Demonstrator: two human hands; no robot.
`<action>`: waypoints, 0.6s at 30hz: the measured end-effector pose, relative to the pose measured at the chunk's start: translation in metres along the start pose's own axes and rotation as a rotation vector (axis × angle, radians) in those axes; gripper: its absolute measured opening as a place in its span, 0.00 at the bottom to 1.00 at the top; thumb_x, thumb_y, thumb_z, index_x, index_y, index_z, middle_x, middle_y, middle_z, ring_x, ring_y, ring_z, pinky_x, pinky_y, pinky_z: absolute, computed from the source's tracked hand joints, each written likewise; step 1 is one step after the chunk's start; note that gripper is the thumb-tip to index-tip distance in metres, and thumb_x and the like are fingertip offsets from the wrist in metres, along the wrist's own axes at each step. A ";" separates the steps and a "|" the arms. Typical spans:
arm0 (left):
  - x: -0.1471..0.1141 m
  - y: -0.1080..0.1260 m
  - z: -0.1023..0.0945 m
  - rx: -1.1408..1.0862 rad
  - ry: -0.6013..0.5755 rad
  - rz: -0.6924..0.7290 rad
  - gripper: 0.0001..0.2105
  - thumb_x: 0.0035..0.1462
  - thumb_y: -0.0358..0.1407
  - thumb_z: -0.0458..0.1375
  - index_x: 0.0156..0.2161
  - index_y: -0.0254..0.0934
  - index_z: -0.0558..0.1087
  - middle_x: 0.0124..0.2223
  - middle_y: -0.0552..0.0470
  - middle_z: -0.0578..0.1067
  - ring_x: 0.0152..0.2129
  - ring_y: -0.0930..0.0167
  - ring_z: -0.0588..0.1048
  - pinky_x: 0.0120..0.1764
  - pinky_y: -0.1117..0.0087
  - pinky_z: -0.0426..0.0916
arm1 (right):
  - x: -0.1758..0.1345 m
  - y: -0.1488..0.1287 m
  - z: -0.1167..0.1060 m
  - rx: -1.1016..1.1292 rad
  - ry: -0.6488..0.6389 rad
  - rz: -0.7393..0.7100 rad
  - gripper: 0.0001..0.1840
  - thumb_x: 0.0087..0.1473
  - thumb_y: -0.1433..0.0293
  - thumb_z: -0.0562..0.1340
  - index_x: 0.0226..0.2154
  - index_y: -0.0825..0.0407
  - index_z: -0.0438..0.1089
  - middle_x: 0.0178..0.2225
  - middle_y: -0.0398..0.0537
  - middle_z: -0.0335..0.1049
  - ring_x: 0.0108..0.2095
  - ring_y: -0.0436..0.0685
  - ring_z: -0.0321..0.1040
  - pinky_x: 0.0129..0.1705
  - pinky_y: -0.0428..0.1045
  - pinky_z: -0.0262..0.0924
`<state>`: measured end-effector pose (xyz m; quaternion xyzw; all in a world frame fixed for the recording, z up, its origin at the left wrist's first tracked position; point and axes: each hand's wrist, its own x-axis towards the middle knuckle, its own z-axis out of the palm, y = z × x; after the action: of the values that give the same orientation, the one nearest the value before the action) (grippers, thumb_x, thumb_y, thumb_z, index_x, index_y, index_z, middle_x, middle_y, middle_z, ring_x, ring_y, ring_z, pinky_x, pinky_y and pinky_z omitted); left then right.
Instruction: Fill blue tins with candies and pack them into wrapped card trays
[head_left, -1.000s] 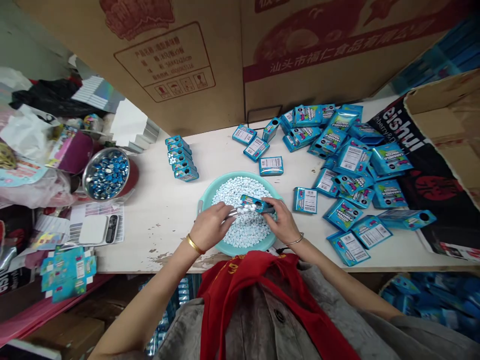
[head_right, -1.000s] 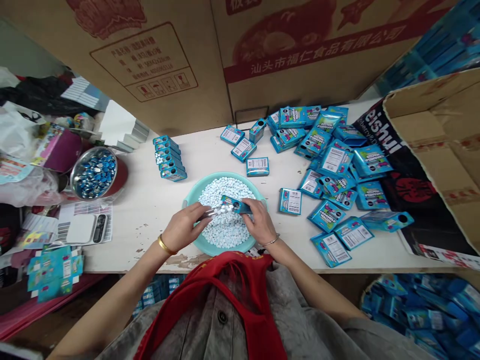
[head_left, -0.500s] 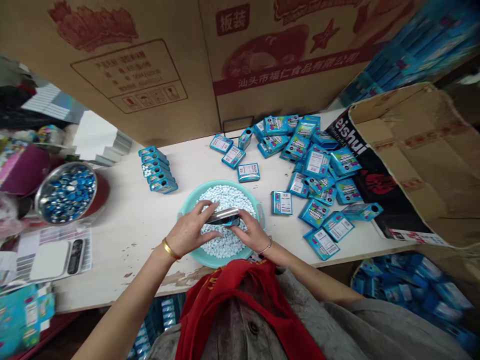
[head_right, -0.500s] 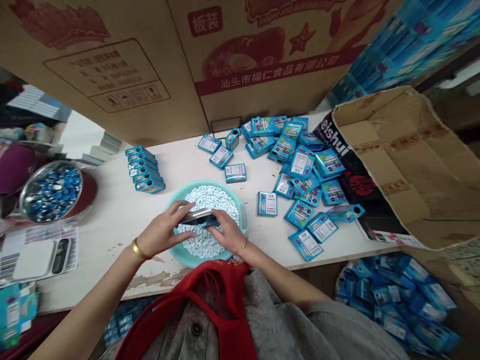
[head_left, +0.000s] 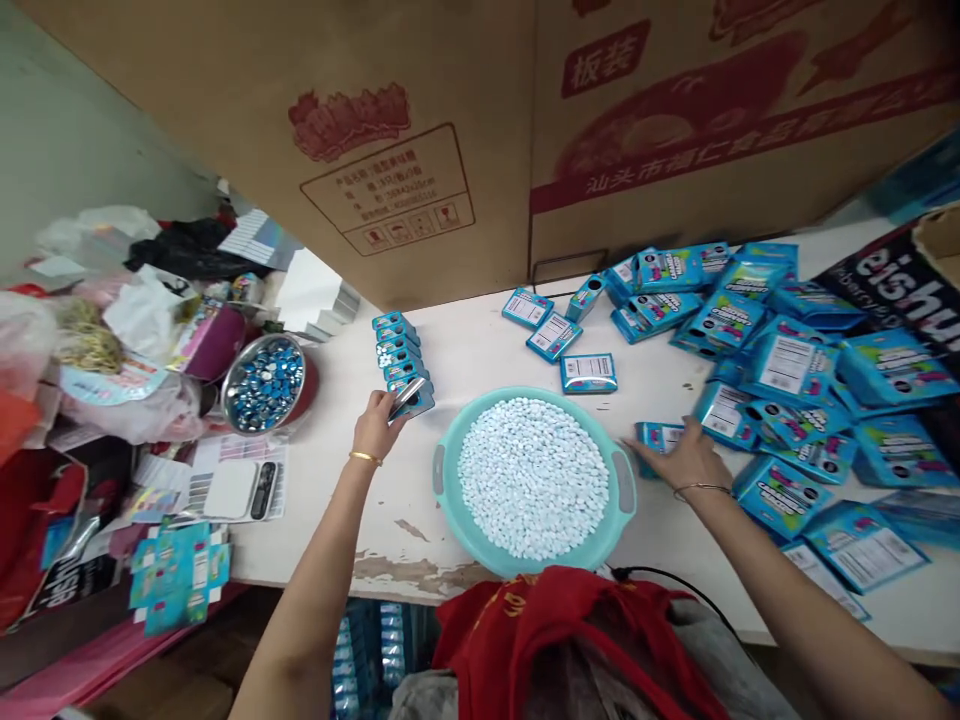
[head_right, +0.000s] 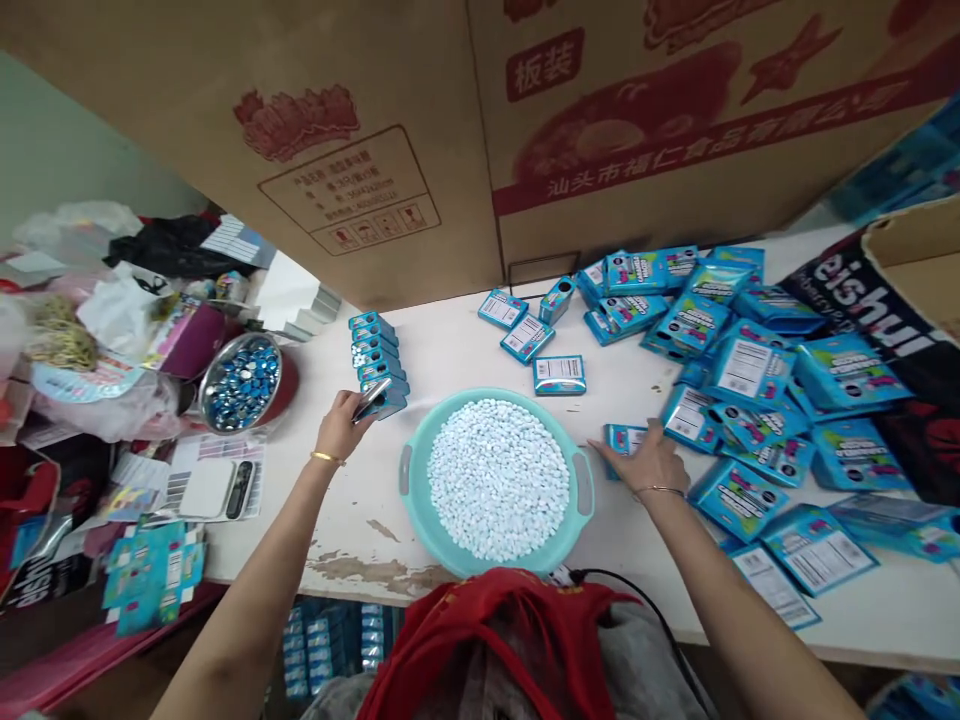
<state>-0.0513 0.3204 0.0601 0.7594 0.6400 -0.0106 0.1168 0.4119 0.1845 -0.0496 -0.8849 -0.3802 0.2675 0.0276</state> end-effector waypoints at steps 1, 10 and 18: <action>0.005 -0.009 0.009 0.012 -0.036 -0.007 0.16 0.58 0.41 0.56 0.50 0.36 0.66 0.47 0.45 0.68 0.38 0.67 0.73 0.37 0.70 0.68 | 0.000 -0.008 0.005 0.012 -0.002 -0.031 0.59 0.39 0.40 0.62 0.62 0.59 0.46 0.53 0.74 0.60 0.48 0.79 0.66 0.44 0.67 0.61; 0.019 -0.029 0.047 0.043 0.001 -0.051 0.25 0.58 0.45 0.53 0.57 0.37 0.60 0.55 0.41 0.62 0.41 0.61 0.73 0.37 0.65 0.69 | 0.007 -0.038 0.001 0.427 0.365 -0.522 0.52 0.44 0.52 0.65 0.62 0.59 0.44 0.57 0.70 0.55 0.58 0.72 0.54 0.56 0.67 0.54; -0.052 0.035 0.029 -0.331 -0.075 0.204 0.15 0.61 0.44 0.48 0.47 0.38 0.66 0.40 0.46 0.72 0.38 0.65 0.73 0.44 0.64 0.69 | -0.039 -0.039 -0.055 1.263 -0.019 -0.399 0.34 0.54 0.51 0.57 0.59 0.41 0.50 0.48 0.49 0.67 0.44 0.60 0.71 0.40 0.59 0.70</action>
<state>-0.0228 0.2591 0.0467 0.7899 0.5479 0.0783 0.2642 0.3915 0.1938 0.0246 -0.6088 -0.3071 0.4364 0.5871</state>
